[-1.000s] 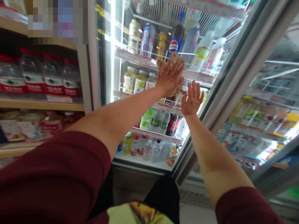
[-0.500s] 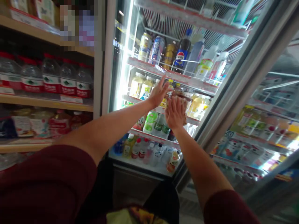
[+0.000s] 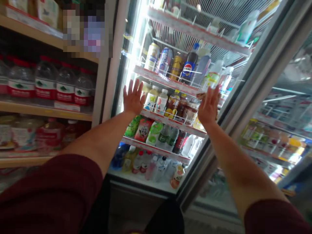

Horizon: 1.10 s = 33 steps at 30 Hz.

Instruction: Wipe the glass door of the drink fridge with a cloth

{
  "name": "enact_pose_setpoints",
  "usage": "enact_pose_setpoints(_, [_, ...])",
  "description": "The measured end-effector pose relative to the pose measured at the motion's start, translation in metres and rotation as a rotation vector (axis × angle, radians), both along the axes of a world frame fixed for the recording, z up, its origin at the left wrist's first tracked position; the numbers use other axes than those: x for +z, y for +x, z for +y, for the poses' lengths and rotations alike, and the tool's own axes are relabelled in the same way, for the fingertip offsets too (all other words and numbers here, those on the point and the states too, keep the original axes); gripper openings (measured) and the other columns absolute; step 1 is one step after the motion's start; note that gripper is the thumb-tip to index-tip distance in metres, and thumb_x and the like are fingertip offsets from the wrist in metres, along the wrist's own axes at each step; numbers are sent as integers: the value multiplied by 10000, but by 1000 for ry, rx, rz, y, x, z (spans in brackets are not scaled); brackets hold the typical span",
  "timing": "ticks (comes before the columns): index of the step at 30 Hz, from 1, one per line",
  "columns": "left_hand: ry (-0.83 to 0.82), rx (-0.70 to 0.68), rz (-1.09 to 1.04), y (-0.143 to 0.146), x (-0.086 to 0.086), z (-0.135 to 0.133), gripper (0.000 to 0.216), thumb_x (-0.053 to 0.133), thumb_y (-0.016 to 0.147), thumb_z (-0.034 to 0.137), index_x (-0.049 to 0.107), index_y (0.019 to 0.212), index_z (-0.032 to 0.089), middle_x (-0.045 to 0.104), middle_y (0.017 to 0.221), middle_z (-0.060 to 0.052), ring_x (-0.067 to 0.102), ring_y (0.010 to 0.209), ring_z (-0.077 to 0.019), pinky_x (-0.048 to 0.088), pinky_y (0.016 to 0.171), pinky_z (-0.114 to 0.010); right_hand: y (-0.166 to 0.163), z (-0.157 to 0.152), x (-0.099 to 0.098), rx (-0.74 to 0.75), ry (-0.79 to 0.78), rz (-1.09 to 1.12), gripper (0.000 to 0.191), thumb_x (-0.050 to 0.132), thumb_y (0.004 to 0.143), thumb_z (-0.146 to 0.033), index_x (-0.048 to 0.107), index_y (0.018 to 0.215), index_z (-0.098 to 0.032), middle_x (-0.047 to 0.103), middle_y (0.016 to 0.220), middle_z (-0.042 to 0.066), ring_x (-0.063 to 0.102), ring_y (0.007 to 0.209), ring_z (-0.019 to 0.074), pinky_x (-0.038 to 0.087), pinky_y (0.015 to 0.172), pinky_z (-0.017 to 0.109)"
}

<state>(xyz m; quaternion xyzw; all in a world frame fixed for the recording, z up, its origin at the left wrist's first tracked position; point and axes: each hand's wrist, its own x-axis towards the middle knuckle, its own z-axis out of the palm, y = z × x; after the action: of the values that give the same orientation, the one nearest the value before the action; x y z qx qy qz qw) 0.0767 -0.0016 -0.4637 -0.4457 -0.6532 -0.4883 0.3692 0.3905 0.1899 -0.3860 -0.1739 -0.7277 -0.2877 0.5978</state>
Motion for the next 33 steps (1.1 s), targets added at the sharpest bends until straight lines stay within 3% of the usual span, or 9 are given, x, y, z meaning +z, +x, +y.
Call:
enact_pose_setpoints(3, [-9, -10, 5, 0, 0, 0, 768, 244, 1055, 602, 256, 1731, 238, 168, 1803, 46, 17, 1691, -270, -54, 1386, -534, -10, 5, 49, 6, -50, 217, 688, 233, 1035, -209, 222, 1687, 7, 160, 1771, 257, 103, 1681, 299, 268, 1309, 558])
enact_pose_setpoints(5, [-21, 4, 15, 1, 1, -1, 791, 216, 1054, 602, 276, 1723, 186, 153, 1807, 8, 26, 1691, -261, -48, 1387, -522, -25, 0, 54, -49, -107, 220, 663, 238, 1038, -210, 293, 1656, 23, 256, 1734, 270, 164, 1668, 308, 223, 1329, 572])
enact_pose_setpoints(8, [-13, -2, 10, 1, 1, -2, 860, 188, 1030, 698, 254, 1726, 197, 189, 1800, 34, -11, 1691, -260, -46, 1383, -508, -52, -23, 20, -129, -93, -34, 639, 353, 1059, -289, 366, 1663, -82, 320, 1738, 198, 198, 1660, 325, 181, 1345, 622])
enact_pose_setpoints(13, [-8, -11, 5, 3, -1, -2, 916, 190, 1003, 765, 237, 1731, 212, 231, 1791, 26, -36, 1690, -258, -44, 1374, -511, -86, -70, -72, -32, -76, -460, 643, 403, 1096, -355, 321, 1707, -172, 272, 1780, 123, 158, 1677, 301, 212, 1362, 567])
enact_pose_setpoints(17, [2, 12, 17, 2, -2, -2, 859, 204, 1035, 725, 240, 1731, 222, 215, 1797, 17, 5, 1691, -265, -43, 1373, -510, -91, -76, -101, 86, -29, -742, 605, 414, 1105, -320, 366, 1683, -149, 297, 1769, 101, 188, 1671, 266, 199, 1375, 524])
enact_pose_setpoints(20, [33, -1, 34, -2, -3, 0, 780, 258, 1058, 648, 294, 1720, 238, 221, 1795, -18, 43, 1690, -268, -34, 1377, -513, -85, -64, -89, 156, 53, -865, 588, 383, 1085, -204, 385, 1673, -187, 326, 1759, 59, 211, 1665, 219, 210, 1378, 506])
enact_pose_setpoints(24, [100, -52, 58, -9, -4, 5, 733, 326, 1058, 611, 358, 1695, 249, 263, 1783, -54, 89, 1685, -280, -31, 1379, -508, -70, -46, -48, 263, 171, -902, 620, 377, 1043, -143, 435, 1649, -260, 408, 1724, 16, 284, 1642, 197, 246, 1375, 517])
enact_pose_setpoints(29, [129, -83, 72, -13, -6, 8, 719, 360, 1057, 596, 369, 1693, 260, 273, 1779, -50, 90, 1684, -288, -36, 1376, -527, -64, -39, 0, 109, 24, -346, 663, 391, 1060, -310, 311, 1706, -183, 330, 1757, 106, 184, 1668, 320, 137, 1354, 673])
enact_pose_setpoints(33, [115, -80, 66, -15, -5, 10, 719, 387, 1054, 581, 360, 1699, 265, 254, 1786, -43, 80, 1684, -286, -44, 1380, -522, -85, -51, 4, -51, -140, -101, 711, 320, 1058, -320, 200, 1727, -109, 221, 1785, 172, 110, 1675, 360, 137, 1319, 729])
